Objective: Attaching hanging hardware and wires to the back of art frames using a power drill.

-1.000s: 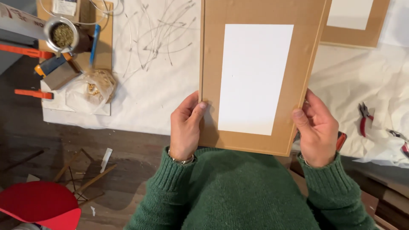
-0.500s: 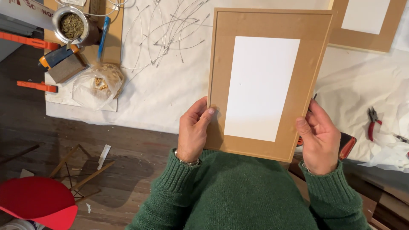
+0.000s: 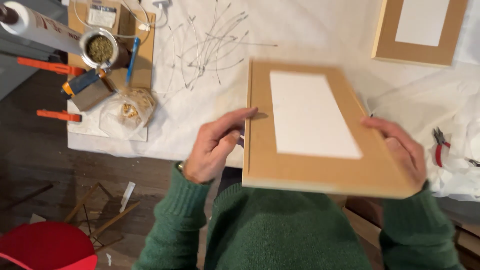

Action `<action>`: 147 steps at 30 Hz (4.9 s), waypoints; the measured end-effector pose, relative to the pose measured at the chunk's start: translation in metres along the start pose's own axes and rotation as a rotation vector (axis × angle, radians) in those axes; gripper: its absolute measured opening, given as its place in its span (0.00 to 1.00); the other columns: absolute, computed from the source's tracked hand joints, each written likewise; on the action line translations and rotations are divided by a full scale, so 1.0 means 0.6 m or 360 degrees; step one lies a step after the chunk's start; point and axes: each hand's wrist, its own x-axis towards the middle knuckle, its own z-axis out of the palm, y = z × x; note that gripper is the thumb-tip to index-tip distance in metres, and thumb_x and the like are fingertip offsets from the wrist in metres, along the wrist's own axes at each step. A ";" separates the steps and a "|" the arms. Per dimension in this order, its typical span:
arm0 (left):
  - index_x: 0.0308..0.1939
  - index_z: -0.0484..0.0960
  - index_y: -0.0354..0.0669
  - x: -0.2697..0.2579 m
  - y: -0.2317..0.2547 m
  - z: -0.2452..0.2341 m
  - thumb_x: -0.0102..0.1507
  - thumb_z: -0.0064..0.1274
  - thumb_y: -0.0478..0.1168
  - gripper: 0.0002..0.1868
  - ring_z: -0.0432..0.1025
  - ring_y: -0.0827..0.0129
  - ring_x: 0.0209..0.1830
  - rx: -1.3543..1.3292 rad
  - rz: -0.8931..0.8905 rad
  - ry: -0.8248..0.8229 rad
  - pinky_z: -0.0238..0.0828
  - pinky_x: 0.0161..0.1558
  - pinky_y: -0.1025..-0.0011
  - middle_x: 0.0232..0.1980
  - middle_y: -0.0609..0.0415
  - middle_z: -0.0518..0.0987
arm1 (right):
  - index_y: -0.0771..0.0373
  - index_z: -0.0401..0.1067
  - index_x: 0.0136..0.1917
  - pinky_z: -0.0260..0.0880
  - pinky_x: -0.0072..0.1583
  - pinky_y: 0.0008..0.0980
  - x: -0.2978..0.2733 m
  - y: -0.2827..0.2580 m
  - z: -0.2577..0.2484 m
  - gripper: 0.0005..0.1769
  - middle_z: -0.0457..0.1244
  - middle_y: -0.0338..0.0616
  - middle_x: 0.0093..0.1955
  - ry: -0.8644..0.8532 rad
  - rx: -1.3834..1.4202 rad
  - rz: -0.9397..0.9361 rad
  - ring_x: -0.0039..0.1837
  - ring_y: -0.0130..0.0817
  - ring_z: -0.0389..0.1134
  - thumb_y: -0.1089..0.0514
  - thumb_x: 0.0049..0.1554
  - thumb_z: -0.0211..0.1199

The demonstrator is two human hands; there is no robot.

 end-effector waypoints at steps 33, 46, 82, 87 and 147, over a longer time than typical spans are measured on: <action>0.61 0.78 0.33 0.066 0.022 -0.039 0.68 0.50 0.45 0.22 0.80 0.76 0.43 0.0048 -0.0172 -0.0375 0.82 0.32 0.79 0.56 0.50 0.83 | 0.64 0.74 0.49 0.69 0.39 0.23 0.050 -0.052 -0.001 0.31 0.68 0.37 0.36 0.0148 0.0146 0.0195 0.35 0.23 0.69 0.45 0.68 0.32; 0.72 0.68 0.41 0.011 -0.164 0.008 0.62 0.57 0.30 0.33 0.77 0.72 0.48 0.0285 -0.0742 0.0080 0.80 0.50 0.74 0.54 0.50 0.81 | 0.62 0.56 0.76 0.69 0.47 0.22 0.035 0.196 0.087 0.32 0.71 0.46 0.48 0.0146 0.0281 0.0296 0.46 0.24 0.70 0.63 0.61 0.60; 0.35 0.86 0.32 0.128 -0.240 -0.124 0.61 0.53 0.45 0.17 0.80 0.49 0.32 0.1585 -0.0886 0.0656 0.78 0.42 0.59 0.31 0.37 0.83 | 0.66 0.77 0.61 0.72 0.53 0.28 -0.011 0.223 0.154 0.15 0.71 0.48 0.52 0.0500 -0.0328 0.0556 0.49 0.30 0.73 0.58 0.63 0.64; 0.41 0.82 0.30 0.089 -0.166 -0.094 0.66 0.51 0.40 0.13 0.76 0.73 0.17 0.0980 -0.1014 0.0293 0.74 0.22 0.72 0.23 0.49 0.83 | 0.68 0.75 0.62 0.73 0.54 0.26 -0.049 0.226 0.166 0.15 0.72 0.44 0.49 0.0466 -0.0088 0.0687 0.50 0.27 0.73 0.59 0.63 0.62; 0.36 0.82 0.38 0.358 -0.255 0.528 0.61 0.48 0.33 0.06 0.75 0.55 0.47 0.1961 0.0254 -0.1387 0.76 0.46 0.60 0.43 0.48 0.76 | 0.66 0.57 0.70 0.70 0.56 0.41 -0.047 0.402 -0.140 0.28 0.60 0.53 0.55 -0.0389 -0.0923 -0.0192 0.57 0.48 0.68 0.60 0.57 0.54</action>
